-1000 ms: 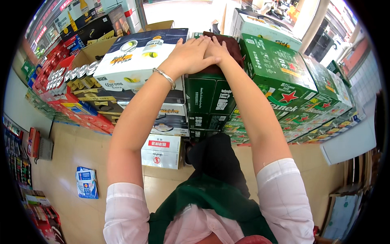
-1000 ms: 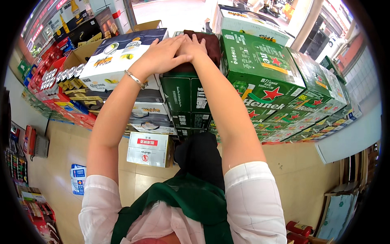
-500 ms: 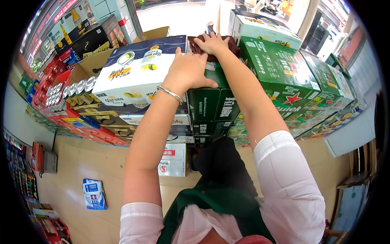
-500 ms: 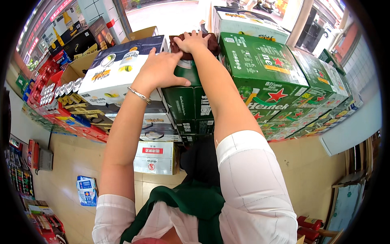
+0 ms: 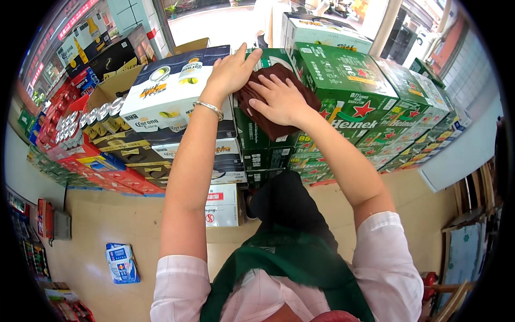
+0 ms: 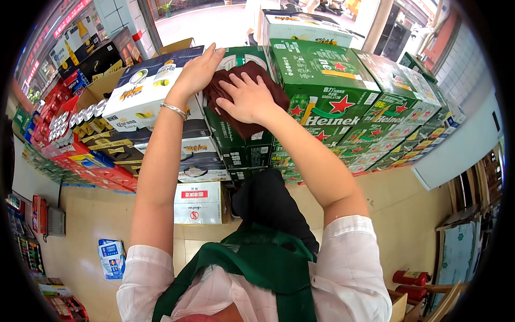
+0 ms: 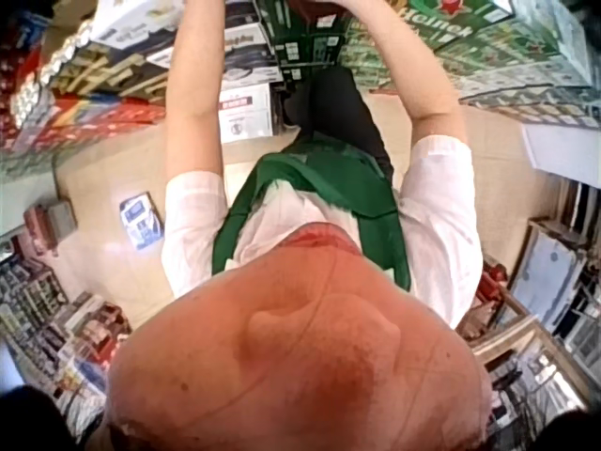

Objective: The person stacks boxes of beer and wipes the top surfaces of the boxes with a cloth.

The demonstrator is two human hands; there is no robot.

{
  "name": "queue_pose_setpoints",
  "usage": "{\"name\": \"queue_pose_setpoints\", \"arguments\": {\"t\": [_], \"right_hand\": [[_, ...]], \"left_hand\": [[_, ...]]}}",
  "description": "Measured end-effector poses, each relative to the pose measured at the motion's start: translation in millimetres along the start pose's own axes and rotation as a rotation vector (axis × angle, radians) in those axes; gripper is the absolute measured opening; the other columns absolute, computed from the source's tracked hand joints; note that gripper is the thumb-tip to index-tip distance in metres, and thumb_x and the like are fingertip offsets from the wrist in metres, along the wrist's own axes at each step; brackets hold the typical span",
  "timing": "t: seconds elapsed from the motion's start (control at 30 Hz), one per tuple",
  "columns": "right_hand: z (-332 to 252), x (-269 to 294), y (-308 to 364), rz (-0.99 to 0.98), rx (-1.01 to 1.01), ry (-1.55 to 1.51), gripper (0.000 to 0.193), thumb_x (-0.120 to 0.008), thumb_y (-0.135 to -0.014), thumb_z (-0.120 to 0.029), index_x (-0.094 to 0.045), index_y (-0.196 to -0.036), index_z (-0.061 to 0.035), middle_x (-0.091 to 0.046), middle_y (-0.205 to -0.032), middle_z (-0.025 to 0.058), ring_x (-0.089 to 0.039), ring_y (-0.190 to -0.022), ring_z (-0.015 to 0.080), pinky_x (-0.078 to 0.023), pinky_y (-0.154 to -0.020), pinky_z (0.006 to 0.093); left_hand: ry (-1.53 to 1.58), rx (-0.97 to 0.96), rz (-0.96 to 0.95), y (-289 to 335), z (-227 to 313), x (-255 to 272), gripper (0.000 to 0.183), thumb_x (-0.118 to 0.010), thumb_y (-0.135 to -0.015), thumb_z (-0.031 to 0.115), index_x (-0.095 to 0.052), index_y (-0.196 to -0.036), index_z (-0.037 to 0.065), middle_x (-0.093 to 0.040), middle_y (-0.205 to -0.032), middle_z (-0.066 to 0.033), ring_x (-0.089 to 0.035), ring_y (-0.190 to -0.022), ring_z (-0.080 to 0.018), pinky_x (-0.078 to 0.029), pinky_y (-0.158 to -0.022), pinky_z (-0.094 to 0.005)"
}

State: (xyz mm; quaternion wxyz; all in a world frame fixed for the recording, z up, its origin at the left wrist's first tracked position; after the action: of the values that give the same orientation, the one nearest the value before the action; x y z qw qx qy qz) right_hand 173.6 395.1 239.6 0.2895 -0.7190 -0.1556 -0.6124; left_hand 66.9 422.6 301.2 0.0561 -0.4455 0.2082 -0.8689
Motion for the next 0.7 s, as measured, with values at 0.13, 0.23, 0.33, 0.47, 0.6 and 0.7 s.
{"name": "queue_pose_setpoints", "arguments": {"t": [0.13,0.23,0.33,0.47,0.6,0.7], "right_hand": [[11,2,-24,-0.065,-0.098,-0.03,0.064,-0.029,-0.094,-0.057,-0.037,-0.145,-0.0192,-0.027,-0.153,0.0111,-0.023,-0.141,0.0347,-0.015,-0.113,0.0578],[26,-11,-64,-0.126,-0.15,-0.089,0.065,-0.028,-0.094,-0.058,-0.03,-0.148,-0.0218,-0.019,-0.156,0.0089,-0.016,-0.144,0.0334,-0.009,-0.114,0.0584],[50,-25,-108,-0.131,-0.218,-0.09,0.068,-0.027,-0.092,-0.062,-0.029,-0.148,-0.0247,-0.015,-0.158,0.0073,-0.012,-0.145,0.0326,-0.006,-0.114,0.0589],[81,-34,-153,-0.068,-0.308,-0.089,0.07,-0.028,-0.089,-0.066,-0.03,-0.148,-0.0276,-0.016,-0.158,0.005,-0.012,-0.145,0.0319,-0.005,-0.114,0.0584],[113,-40,-181,-0.057,-0.377,-0.069,0.068,-0.031,-0.086,-0.068,-0.033,-0.146,-0.0347,-0.018,-0.157,0.0048,-0.012,-0.145,0.0318,-0.004,-0.113,0.0613],[132,-43,-188,-0.039,-0.372,-0.088,0.068,-0.033,-0.084,-0.07,-0.035,-0.144,-0.0372,-0.021,-0.156,0.0058,-0.013,-0.144,0.0341,-0.005,-0.113,0.0628]], "left_hand": [[0.068,-0.006,-0.013,-3,-2,-4,0.079,-0.025,-0.094,0.061,-0.035,-0.143,0.0,-0.052,-0.133,-0.0235,-0.043,-0.13,-0.0354,-0.018,-0.112,-0.0467],[0.096,-0.013,0.012,2,0,0,0.079,-0.024,-0.095,0.061,-0.035,-0.143,0.0,-0.051,-0.134,-0.0234,-0.042,-0.131,-0.0344,-0.018,-0.112,-0.0463],[0.115,0.004,0.006,6,4,5,0.078,-0.023,-0.095,0.06,-0.035,-0.143,-0.001,-0.05,-0.135,-0.023,-0.041,-0.132,-0.033,-0.016,-0.112,-0.044],[0.113,-0.017,0.021,7,4,7,0.077,-0.026,-0.095,0.061,-0.037,-0.142,0.001,-0.049,-0.135,-0.0236,-0.041,-0.131,-0.0368,-0.025,-0.11,-0.038],[0.094,-0.035,0.073,10,9,10,0.072,-0.025,-0.097,0.055,-0.039,-0.139,-0.003,-0.059,-0.124,-0.0226,-0.049,-0.124,-0.0334,-0.024,-0.109,-0.0436],[0.076,-0.048,0.094,7,9,9,0.07,-0.026,-0.097,0.053,-0.044,-0.136,-0.003,-0.06,-0.12,-0.0242,-0.052,-0.12,-0.0353,-0.03,-0.106,-0.0417]]}}
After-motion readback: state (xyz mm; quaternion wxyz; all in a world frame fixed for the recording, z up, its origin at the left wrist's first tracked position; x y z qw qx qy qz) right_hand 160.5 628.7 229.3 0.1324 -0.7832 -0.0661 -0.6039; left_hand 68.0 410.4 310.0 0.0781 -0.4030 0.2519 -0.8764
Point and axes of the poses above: each hand's wrist, its own y-axis away from the middle knuckle, its own x-axis out of the back of the hand, z = x × y, the point moved 9 cm from there along -y, towards the middle knuckle
